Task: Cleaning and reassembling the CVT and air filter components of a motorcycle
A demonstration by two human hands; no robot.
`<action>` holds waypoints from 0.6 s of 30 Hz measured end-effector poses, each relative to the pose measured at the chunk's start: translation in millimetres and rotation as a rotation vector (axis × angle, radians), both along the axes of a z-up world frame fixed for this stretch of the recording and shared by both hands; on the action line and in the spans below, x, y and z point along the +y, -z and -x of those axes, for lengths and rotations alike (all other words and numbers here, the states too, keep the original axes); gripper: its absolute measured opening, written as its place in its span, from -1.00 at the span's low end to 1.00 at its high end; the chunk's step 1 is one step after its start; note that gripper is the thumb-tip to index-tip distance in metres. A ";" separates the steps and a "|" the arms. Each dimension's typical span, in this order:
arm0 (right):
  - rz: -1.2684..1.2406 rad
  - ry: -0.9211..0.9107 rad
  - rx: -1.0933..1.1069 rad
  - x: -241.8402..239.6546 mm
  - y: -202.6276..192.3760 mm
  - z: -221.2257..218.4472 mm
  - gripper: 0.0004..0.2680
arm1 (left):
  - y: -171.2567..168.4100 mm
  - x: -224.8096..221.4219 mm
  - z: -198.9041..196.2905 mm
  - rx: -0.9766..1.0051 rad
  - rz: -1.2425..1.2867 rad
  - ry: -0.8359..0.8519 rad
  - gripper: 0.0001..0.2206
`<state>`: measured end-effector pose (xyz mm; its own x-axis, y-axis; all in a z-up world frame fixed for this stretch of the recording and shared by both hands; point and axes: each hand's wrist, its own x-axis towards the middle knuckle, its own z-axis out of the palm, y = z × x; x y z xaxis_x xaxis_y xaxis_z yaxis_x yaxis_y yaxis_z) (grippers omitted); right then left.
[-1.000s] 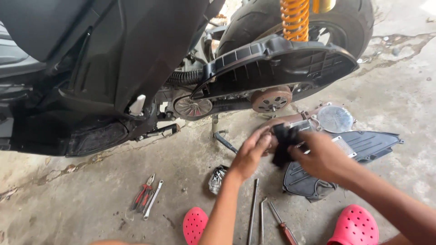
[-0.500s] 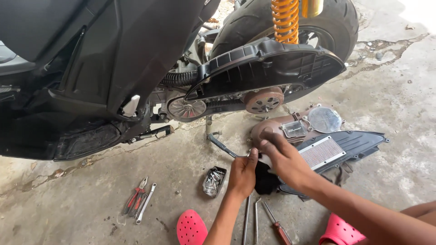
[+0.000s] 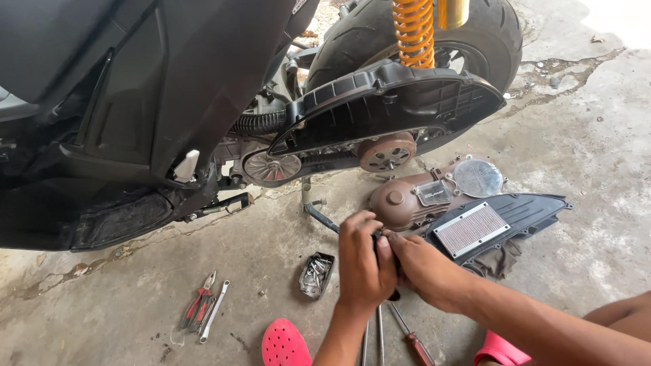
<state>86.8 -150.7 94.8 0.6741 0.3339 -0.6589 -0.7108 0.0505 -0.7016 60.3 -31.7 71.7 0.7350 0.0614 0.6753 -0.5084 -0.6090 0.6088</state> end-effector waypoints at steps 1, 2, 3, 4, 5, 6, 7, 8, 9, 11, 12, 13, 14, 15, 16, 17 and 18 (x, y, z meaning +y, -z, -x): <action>0.001 0.000 0.003 -0.7 -8.6 -2.1 -0.73 | -0.6 4.6 -2.3 0.003 0.001 0.000 -0.80; 0.091 -0.071 -0.052 -1.6 -17.1 -4.2 -0.67 | -1.1 9.0 -4.8 0.001 -0.025 -0.023 -0.80; 0.181 -0.142 -0.107 -2.5 -25.7 -6.1 -0.62 | -1.7 13.3 -7.1 0.000 -0.051 -0.046 -0.80; 0.181 -0.142 -0.106 -1.4 -13.4 -9.2 -0.62 | -2.9 17.5 -9.3 0.001 -0.051 -0.046 -0.80; 0.323 -0.123 -0.167 -0.3 -1.4 -12.0 -0.72 | -4.5 21.8 -11.3 -0.002 -0.065 -0.081 -0.81; 0.463 -0.102 -0.230 1.1 10.3 -15.3 -0.79 | -6.5 26.3 -13.7 -0.007 -0.080 -0.118 -0.80; 0.463 -0.102 -0.230 -0.3 1.2 -16.2 -0.79 | -7.6 29.7 -14.6 -0.006 -0.081 -0.118 -0.80; 0.452 -0.047 -0.278 -1.4 -7.8 -17.1 -0.84 | -8.7 33.5 -15.6 0.031 -0.073 -0.126 -0.81; 0.441 0.008 -0.325 -2.5 -16.8 -17.8 -0.87 | -9.9 37.3 -16.3 0.069 -0.066 -0.135 -0.82; 0.324 0.121 -0.310 -6.5 -17.0 -20.5 -0.88 | -3.6 45.0 -18.8 0.279 0.144 0.016 -0.66; 0.208 0.234 -0.294 -8.4 -17.0 -21.8 -0.87 | -0.3 48.9 -20.1 0.488 0.356 0.170 -0.48; 0.207 0.233 -0.296 -9.0 -17.7 -20.0 -0.87 | 8.0 52.9 -17.3 0.486 0.355 0.170 -0.48; 0.183 0.266 -0.278 -10.1 -18.4 -18.1 -0.86 | 16.4 56.3 -14.6 0.628 0.476 0.319 -0.51; 0.159 0.299 -0.259 -11.1 -18.9 -16.3 -0.83 | 25.0 59.8 -12.0 0.769 0.597 0.470 -0.51; 0.160 0.300 -0.258 -10.9 -24.1 -14.3 -0.83 | 17.1 60.3 -11.4 0.770 0.598 0.471 -0.51; 0.150 0.271 -0.262 -10.7 -29.3 -12.5 -0.81 | 9.4 60.7 -11.0 0.736 0.635 0.400 -0.75; 0.141 0.243 -0.267 -10.7 -34.8 -11.1 -0.76 | 1.3 61.0 -11.2 0.702 0.670 0.331 -0.88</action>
